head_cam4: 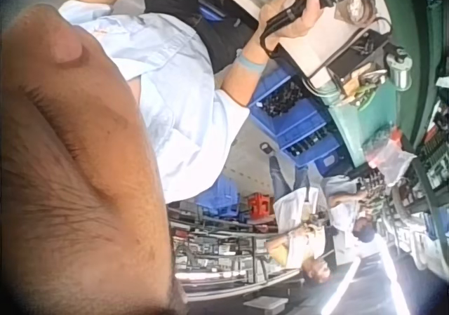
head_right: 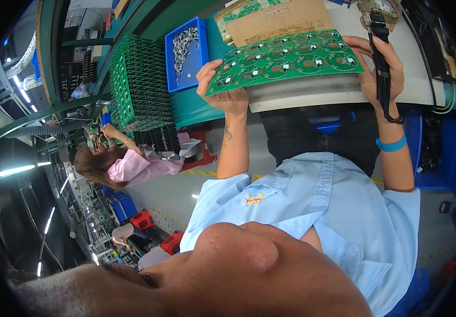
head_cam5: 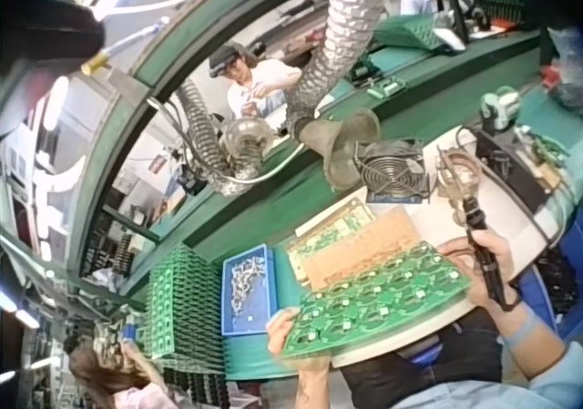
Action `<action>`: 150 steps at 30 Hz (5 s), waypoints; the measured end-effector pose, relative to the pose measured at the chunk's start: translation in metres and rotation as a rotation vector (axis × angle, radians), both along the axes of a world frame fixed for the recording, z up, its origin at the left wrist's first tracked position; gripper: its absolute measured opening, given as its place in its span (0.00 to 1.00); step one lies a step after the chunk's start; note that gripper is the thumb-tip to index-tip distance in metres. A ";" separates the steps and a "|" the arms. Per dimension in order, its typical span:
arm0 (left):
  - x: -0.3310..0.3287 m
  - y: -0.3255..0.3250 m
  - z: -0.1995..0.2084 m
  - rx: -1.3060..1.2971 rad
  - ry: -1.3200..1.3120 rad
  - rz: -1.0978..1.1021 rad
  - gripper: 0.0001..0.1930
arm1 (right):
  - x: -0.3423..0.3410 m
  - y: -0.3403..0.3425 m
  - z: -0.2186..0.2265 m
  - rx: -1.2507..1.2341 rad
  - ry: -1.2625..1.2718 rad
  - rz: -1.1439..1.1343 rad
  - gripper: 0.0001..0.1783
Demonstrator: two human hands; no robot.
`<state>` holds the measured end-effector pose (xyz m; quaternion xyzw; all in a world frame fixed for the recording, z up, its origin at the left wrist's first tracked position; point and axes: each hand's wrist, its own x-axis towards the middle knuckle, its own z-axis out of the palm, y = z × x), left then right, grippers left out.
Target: Soldering and trimming electronic components on a printed circuit board.
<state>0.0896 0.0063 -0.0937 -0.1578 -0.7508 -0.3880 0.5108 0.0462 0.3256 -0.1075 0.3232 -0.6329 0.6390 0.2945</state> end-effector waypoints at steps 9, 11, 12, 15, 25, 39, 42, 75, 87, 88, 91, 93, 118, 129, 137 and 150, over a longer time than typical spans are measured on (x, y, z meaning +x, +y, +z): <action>0.001 -0.001 0.004 -0.048 0.025 0.009 0.21 | 0.001 -0.002 0.002 -0.042 -0.012 0.018 0.32; 0.002 -0.003 0.005 -0.052 0.044 0.006 0.20 | 0.001 -0.004 0.003 -0.052 -0.014 0.024 0.33; 0.002 -0.004 0.005 -0.053 0.052 0.006 0.20 | 0.001 -0.004 0.003 -0.053 -0.007 0.024 0.33; 0.011 -0.009 0.007 0.092 -0.065 -0.013 0.18 | 0.002 -0.005 0.002 -0.052 -0.013 -0.023 0.34; 0.038 -0.076 0.091 0.834 -0.436 -0.086 0.09 | -0.001 -0.010 0.010 -0.057 0.036 -0.103 0.36; -0.163 -0.190 0.075 0.897 -0.892 -0.037 0.14 | -0.001 -0.008 0.006 -0.089 0.031 -0.078 0.35; -0.194 -0.187 0.074 0.808 -0.957 0.157 0.18 | 0.000 -0.009 0.010 -0.079 0.028 -0.099 0.34; -0.324 -0.104 0.032 -0.570 -1.263 0.814 0.45 | -0.001 -0.011 0.019 0.049 -0.032 -0.345 0.29; -0.167 -0.085 0.085 -0.585 -0.733 0.259 0.28 | -0.001 -0.012 0.000 -0.095 -0.236 -0.571 0.29; -0.138 -0.073 0.097 -0.553 -0.617 0.210 0.26 | -0.004 -0.010 -0.003 -0.092 -0.266 -0.619 0.30; -0.053 -0.057 0.117 -0.480 -0.365 0.177 0.23 | -0.012 0.009 -0.017 -0.002 -0.237 -0.672 0.25; 0.000 -0.068 0.128 -0.448 -0.357 0.272 0.23 | -0.015 0.003 -0.004 -0.048 -0.089 -0.670 0.24; 0.050 -0.279 0.180 -0.229 -1.153 0.887 0.61 | -0.026 0.009 -0.016 0.064 -0.119 -0.772 0.24; 0.045 -0.267 0.188 -0.166 -1.232 0.865 0.59 | -0.015 -0.002 -0.012 -0.166 -0.154 -0.613 0.24; 0.037 -0.291 0.174 -0.135 -1.170 0.923 0.61 | -0.013 0.008 0.015 -0.665 -0.415 -0.239 0.20; 0.055 -0.247 0.209 -0.056 -1.078 0.989 0.63 | -0.053 0.036 -0.004 -1.103 -0.753 0.213 0.23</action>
